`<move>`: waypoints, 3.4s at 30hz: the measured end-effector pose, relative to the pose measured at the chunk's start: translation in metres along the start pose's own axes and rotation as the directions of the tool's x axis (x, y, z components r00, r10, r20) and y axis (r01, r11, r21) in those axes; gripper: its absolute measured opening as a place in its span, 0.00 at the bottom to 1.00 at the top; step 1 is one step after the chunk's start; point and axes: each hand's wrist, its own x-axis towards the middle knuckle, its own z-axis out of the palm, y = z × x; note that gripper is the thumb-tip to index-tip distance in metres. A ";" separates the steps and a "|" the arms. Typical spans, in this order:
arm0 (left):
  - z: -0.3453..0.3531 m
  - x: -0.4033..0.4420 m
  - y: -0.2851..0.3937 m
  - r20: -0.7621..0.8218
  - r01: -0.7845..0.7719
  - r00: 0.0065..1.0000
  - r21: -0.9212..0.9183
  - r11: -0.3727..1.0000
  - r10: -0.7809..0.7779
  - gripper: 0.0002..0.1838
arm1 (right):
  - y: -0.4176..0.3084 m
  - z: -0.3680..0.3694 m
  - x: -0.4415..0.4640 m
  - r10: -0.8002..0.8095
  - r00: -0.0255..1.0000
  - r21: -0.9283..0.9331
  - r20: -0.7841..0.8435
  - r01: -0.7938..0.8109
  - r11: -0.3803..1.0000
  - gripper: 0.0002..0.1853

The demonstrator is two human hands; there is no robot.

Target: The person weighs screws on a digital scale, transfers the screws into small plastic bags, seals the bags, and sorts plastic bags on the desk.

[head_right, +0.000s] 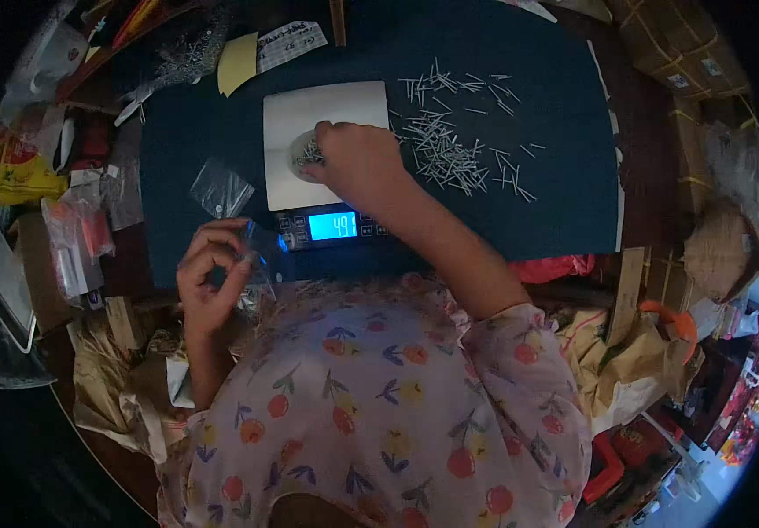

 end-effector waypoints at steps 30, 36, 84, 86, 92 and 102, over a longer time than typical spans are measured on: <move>0.009 -0.001 -0.001 0.099 0.119 0.989 -0.051 0.992 -0.114 0.04 | 0.049 -0.019 -0.022 0.131 0.973 0.972 0.190 -0.205 0.112 0.13; 0.006 -0.001 0.000 0.088 0.120 0.989 -0.039 0.992 -0.116 0.04 | 0.087 -0.007 -0.030 0.228 0.918 0.275 -0.324 -0.139 0.951 0.10; 0.020 0.003 0.001 0.097 0.071 0.993 -0.002 0.997 -0.071 0.04 | 0.011 -0.004 -0.018 -0.086 0.984 0.549 -0.156 0.159 0.821 0.07; 0.020 0.002 0.000 0.096 0.065 0.993 0.001 0.998 -0.065 0.04 | 0.010 -0.002 -0.019 -0.119 0.974 0.521 -0.191 0.203 0.829 0.06; 0.019 0.003 0.001 0.103 0.074 0.992 0.010 0.997 -0.075 0.04 | 0.009 0.001 -0.019 -0.102 0.978 0.562 -0.183 0.189 0.806 0.07; 0.020 0.002 -0.003 0.116 0.073 0.991 -0.007 0.997 -0.072 0.04 | 0.007 0.000 -0.020 -0.094 0.972 0.562 -0.217 0.203 0.802 0.08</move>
